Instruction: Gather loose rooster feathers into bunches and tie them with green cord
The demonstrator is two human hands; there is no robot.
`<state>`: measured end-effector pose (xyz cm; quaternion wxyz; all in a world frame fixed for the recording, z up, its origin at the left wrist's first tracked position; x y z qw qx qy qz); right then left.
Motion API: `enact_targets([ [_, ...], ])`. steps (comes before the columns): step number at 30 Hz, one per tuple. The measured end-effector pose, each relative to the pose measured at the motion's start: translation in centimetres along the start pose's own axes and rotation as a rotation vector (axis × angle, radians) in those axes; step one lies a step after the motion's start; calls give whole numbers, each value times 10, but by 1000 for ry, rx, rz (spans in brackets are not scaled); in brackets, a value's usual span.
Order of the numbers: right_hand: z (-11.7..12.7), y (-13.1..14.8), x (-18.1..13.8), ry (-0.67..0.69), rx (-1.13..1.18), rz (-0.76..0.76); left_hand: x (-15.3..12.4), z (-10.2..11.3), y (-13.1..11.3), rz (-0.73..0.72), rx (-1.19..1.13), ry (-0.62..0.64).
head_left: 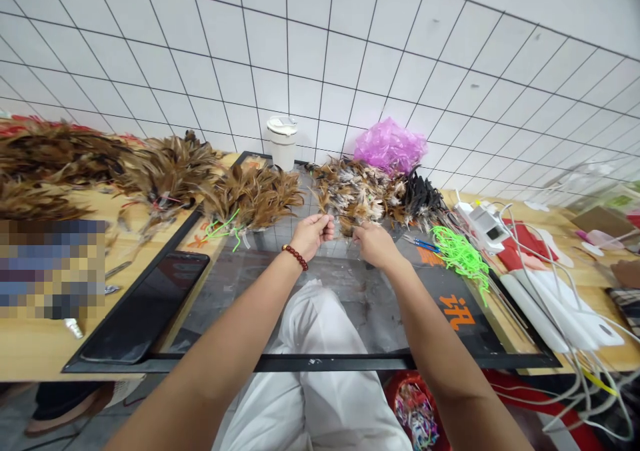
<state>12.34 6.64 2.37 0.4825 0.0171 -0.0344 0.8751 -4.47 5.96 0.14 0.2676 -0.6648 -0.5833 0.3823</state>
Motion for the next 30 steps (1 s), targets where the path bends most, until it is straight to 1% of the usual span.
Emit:
enact_targets([
  [5, 9, -8, -3, -80, 59, -38, 1, 0, 0, 7, 12, 9],
  [8, 7, -10, -3, -63, 74, 0, 1, 0, 1, 8, 15, 12],
  [10, 3, -10, -1, -59, 153, 14, 1, 0, 1, 10, 13, 16],
  [12, 0, -13, 1, -117, 309, -12, 1, 0, 0, 10, 8, 20],
  [15, -1, -23, 4, -251, 560, -91, 1, 1, 0, 7, 0, 18],
  [17, 2, -33, 2, -335, 616, -127, 1, 1, 0, 6, -4, 14],
  [19, 7, -43, -2, -392, 551, -148, 1, 1, 0, 7, -5, 11],
  [20, 9, -47, -4, -392, 492, -155, 1, 2, 0, 8, -4, 10],
  [23, 13, -53, -10, -290, 345, -151, 1, 2, 0, 10, 3, 8],
  [25, 14, -50, -11, -233, 288, -120, 1, 1, 0, 11, 7, 10],
  [28, 12, -38, -9, -205, 219, -51, 1, 1, 0, 11, 9, 15],
  [30, 8, -30, -7, -188, 154, -34, 1, 1, 0, 12, 9, 15],
])
Point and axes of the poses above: each hand's wrist, its own x-axis towards the middle knuckle, its own z-axis out of the back of the hand, y = z × x, the point moved 2 cm from there along x, towards the middle knuckle, and after that the axes turned 3 degrees about z, right-handed, at the moved point
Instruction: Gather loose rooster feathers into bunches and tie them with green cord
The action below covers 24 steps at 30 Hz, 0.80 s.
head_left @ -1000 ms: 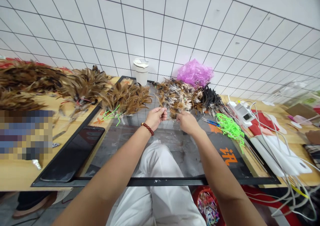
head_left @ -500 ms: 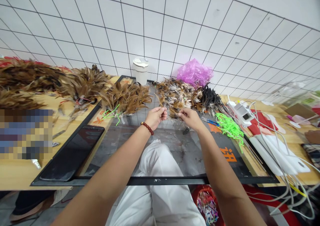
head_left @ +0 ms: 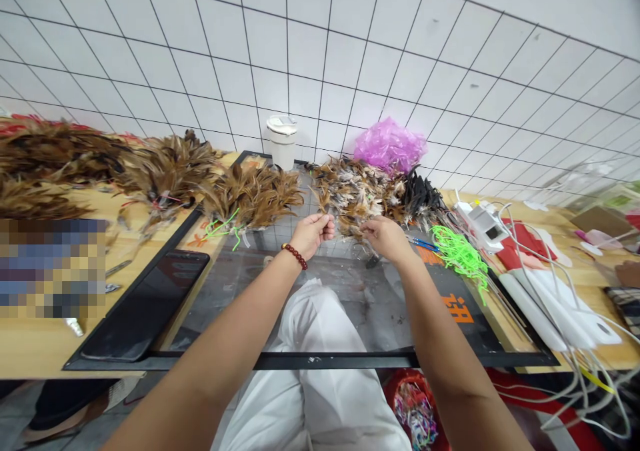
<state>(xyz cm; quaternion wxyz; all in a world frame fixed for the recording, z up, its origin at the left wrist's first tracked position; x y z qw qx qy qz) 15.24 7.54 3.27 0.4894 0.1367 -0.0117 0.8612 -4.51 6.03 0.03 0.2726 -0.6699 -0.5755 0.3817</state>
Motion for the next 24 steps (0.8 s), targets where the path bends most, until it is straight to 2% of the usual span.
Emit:
enact_targets([
  [3, -5, 3, 0, 12, -71, -8, 0, 0, 0, -1, -3, -4],
  [7, -5, -6, 1, -93, 72, -91, -1, 0, 0, -3, -5, 1],
  [11, -7, -14, 5, -167, 338, -239, -1, 0, -1, -2, -7, 4],
  [14, -9, -16, 7, -215, 735, -334, -1, 0, -1, -4, -9, 3],
  [16, -7, -14, 8, -227, 992, -349, 0, 1, 0, -3, -10, 5],
  [18, -5, -12, 8, -221, 1156, -348, 0, 1, 0, -2, -11, 7],
  [21, -3, -10, 6, -171, 1255, -357, 1, 1, 0, -3, -11, 9],
  [24, -6, -9, 6, -162, 1236, -375, 0, 1, 0, -3, -10, 9],
])
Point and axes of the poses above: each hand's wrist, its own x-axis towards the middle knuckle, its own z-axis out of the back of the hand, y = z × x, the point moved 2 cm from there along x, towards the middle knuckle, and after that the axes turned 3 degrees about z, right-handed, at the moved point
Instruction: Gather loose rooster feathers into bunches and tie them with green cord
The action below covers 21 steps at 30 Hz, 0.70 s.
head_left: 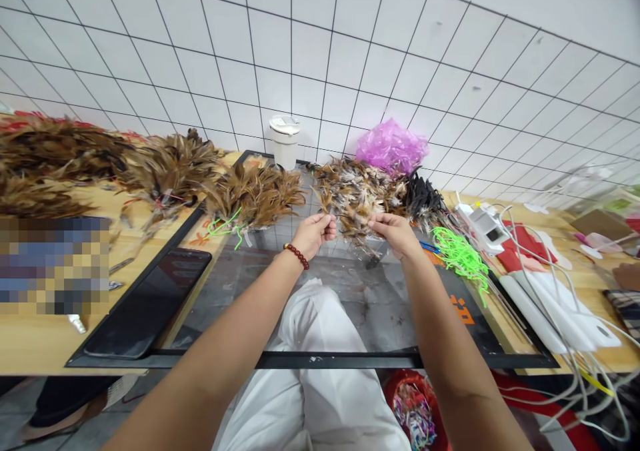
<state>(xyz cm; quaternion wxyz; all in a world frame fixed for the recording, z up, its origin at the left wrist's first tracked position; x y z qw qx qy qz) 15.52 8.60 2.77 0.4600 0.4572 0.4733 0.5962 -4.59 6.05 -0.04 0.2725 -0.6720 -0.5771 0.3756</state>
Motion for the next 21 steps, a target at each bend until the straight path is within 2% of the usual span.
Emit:
enact_targets([
  [7, -8, -4, 2, -155, -72, 77, 1, 0, 1, 2, 5, 16],
  [12, -7, -6, 3, -189, -165, 113, 3, 2, 3, -25, 8, 32],
  [14, -7, -5, 2, -187, -164, 93, 3, 2, 3, -31, 8, 36],
  [18, -12, -3, -1, -104, 11, -1, 1, 0, 3, -26, 6, 57],
  [21, -16, -1, -2, -84, 24, -3, -2, -1, 1, -40, 0, 64],
])
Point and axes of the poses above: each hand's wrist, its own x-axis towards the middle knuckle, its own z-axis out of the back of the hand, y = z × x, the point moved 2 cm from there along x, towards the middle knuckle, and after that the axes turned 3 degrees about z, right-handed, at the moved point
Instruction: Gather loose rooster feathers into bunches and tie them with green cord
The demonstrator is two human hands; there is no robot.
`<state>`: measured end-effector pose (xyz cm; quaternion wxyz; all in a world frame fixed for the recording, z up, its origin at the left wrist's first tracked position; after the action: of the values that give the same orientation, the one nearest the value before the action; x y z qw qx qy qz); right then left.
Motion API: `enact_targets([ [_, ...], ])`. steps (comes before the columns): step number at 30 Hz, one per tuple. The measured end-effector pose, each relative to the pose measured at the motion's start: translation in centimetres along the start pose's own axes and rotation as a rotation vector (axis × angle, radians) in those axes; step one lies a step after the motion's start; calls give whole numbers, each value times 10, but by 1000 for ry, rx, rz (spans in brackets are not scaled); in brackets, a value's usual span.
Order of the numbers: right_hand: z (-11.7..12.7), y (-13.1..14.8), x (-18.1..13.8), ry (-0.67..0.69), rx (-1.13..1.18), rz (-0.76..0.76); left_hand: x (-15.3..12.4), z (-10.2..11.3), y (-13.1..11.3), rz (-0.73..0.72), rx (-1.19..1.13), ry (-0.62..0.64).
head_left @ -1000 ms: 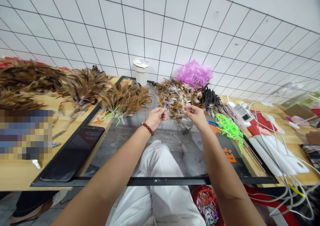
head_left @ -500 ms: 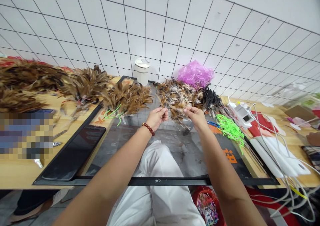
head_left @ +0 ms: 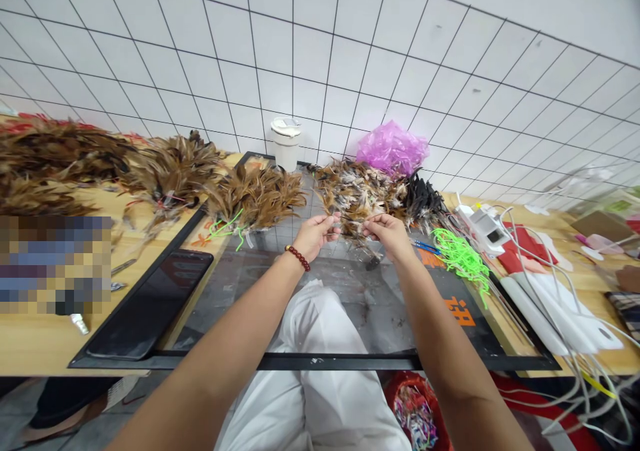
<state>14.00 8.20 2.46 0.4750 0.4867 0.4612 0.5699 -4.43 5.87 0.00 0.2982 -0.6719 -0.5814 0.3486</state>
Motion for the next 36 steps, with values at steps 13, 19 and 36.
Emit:
enact_targets([
  [13, -21, 5, -7, -20, 94, 253, -8, -12, 10, 96, 148, 180],
  [19, -8, 8, -3, -167, 195, 276, -9, -17, 15, 95, 249, 64],
  [36, -26, -4, -8, 90, -176, 350, -13, -16, 4, 214, 138, 124],
])
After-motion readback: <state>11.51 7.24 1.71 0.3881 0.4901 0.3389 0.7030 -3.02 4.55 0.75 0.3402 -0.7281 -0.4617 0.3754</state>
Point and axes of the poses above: each hand's wrist, its own x-axis towards the middle knuckle, its own z-axis out of the back of the hand, y = z × x, the point moved 2 cm from there along x, towards the middle knuckle, and after that the axes turned 3 degrees about z, right-handed, at the moved point
